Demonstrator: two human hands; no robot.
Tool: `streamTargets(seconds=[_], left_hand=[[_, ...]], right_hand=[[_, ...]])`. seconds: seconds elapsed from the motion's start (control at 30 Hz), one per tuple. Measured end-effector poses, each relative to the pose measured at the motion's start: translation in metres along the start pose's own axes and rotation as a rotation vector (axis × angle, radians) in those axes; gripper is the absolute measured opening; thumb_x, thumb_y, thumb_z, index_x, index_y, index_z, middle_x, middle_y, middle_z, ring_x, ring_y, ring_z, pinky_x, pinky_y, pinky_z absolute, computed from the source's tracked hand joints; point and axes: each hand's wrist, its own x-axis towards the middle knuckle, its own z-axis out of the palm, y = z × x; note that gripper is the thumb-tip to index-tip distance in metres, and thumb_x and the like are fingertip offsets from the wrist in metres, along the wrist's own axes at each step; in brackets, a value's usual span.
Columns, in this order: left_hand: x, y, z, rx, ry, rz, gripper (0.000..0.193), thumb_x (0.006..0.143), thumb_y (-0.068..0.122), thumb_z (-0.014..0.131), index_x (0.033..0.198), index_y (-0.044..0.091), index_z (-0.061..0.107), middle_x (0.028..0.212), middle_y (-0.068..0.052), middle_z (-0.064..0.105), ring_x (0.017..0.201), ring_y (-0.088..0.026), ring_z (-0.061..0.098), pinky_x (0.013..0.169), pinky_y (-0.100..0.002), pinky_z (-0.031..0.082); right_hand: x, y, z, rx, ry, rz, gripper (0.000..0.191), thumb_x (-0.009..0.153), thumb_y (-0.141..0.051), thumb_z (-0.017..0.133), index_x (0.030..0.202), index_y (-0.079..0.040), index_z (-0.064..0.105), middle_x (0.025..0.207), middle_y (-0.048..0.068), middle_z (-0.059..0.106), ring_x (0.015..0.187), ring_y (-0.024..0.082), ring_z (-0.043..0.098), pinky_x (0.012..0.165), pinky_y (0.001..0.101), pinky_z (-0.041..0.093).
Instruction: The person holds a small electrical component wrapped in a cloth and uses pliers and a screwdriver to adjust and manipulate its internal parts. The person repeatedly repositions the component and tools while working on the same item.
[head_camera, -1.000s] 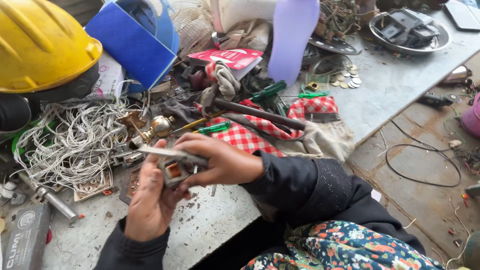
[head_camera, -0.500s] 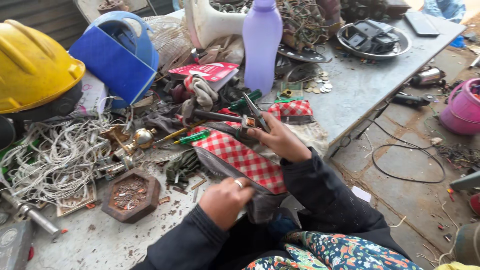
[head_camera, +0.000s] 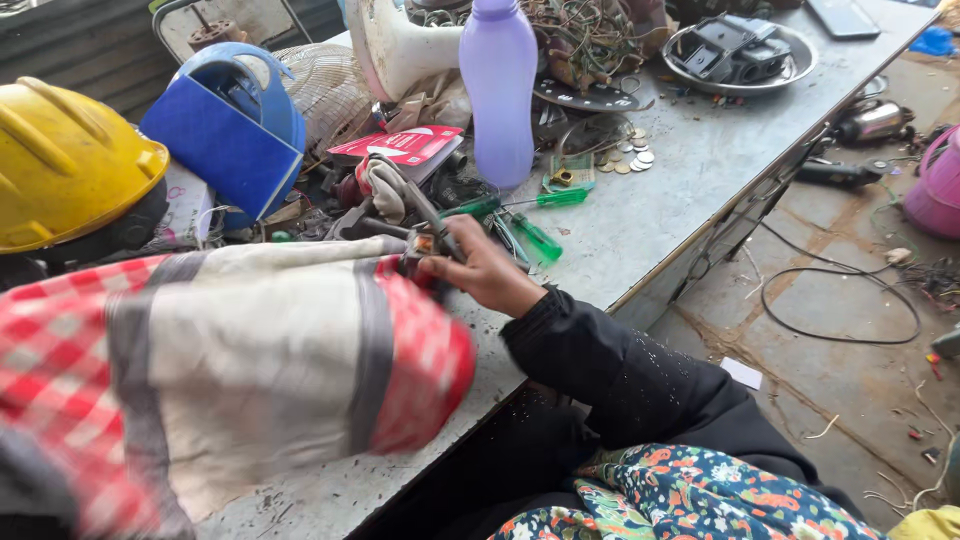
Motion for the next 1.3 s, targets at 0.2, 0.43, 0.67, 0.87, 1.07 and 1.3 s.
streamTargets(seconds=[0.2, 0.43, 0.67, 0.87, 1.07, 1.3], left_hand=[[-0.036, -0.024, 0.011, -0.315, 0.007, -0.291, 0.031, 0.108, 0.023, 0.045, 0.123, 0.002, 0.063, 0.112, -0.010, 0.068, 0.094, -0.020, 0.069, 0.083, -0.032, 0.057], [-0.058, -0.037, -0.049, -0.606, -0.046, -0.577, 0.037, 0.108, 0.031, 0.048, 0.128, 0.001, 0.060, 0.113, -0.010, 0.068, 0.094, -0.019, 0.069, 0.083, -0.030, 0.058], [-0.047, -0.106, -0.015, -0.821, -0.168, -0.841, 0.046, 0.108, 0.038, 0.051, 0.132, 0.000, 0.056, 0.113, -0.009, 0.067, 0.095, -0.017, 0.069, 0.083, -0.029, 0.058], [-0.026, -0.123, -0.009, -0.976, -0.219, -0.793, 0.049, 0.121, 0.041, 0.049, 0.143, -0.003, 0.053, 0.125, -0.013, 0.061, 0.103, -0.018, 0.065, 0.086, -0.029, 0.058], [-0.017, -0.100, 0.001, -0.966, -0.113, -0.690, 0.040, 0.115, 0.029, 0.051, 0.147, 0.005, 0.051, 0.134, -0.011, 0.058, 0.114, -0.018, 0.063, 0.092, -0.029, 0.057], [-0.016, -0.090, 0.002, -0.662, -0.333, -0.701, 0.052, 0.115, 0.031, 0.046, 0.153, -0.005, 0.047, 0.141, -0.022, 0.056, 0.120, -0.029, 0.059, 0.098, -0.041, 0.054]], right_hand=[[0.035, -0.051, 0.030, 0.291, -0.106, 0.122, 0.052, 0.096, -0.031, 0.078, 0.137, -0.005, 0.057, 0.114, 0.005, 0.059, 0.105, 0.015, 0.055, 0.092, 0.0289, 0.047], [0.061, -0.114, 0.116, 0.499, -0.540, 0.024, 0.063, 0.096, -0.030, 0.078, 0.148, -0.006, 0.054, 0.133, 0.007, 0.064, 0.121, 0.018, 0.056, 0.101, 0.0360, 0.051], [0.059, -0.102, 0.159, -0.110, -0.589, -0.074, 0.061, 0.080, -0.019, 0.083, 0.136, -0.008, 0.059, 0.124, 0.013, 0.063, 0.117, 0.031, 0.063, 0.099, 0.0405, 0.051], [0.057, -0.084, 0.138, 0.226, -0.531, 0.284, 0.066, 0.085, -0.009, 0.084, 0.138, -0.008, 0.045, 0.111, 0.008, 0.054, 0.093, 0.015, 0.056, 0.078, 0.0315, 0.056], [0.032, -0.110, 0.132, 0.187, -0.601, 0.049, 0.046, 0.081, 0.000, 0.070, 0.121, -0.006, 0.049, 0.129, 0.014, 0.055, 0.091, 0.016, 0.061, 0.066, 0.0286, 0.052], [0.021, -0.135, 0.159, -0.203, -0.977, -0.532, 0.026, 0.082, -0.011, 0.066, 0.108, -0.005, 0.064, 0.159, 0.026, 0.036, 0.074, 0.026, 0.068, 0.062, 0.0433, 0.052]])
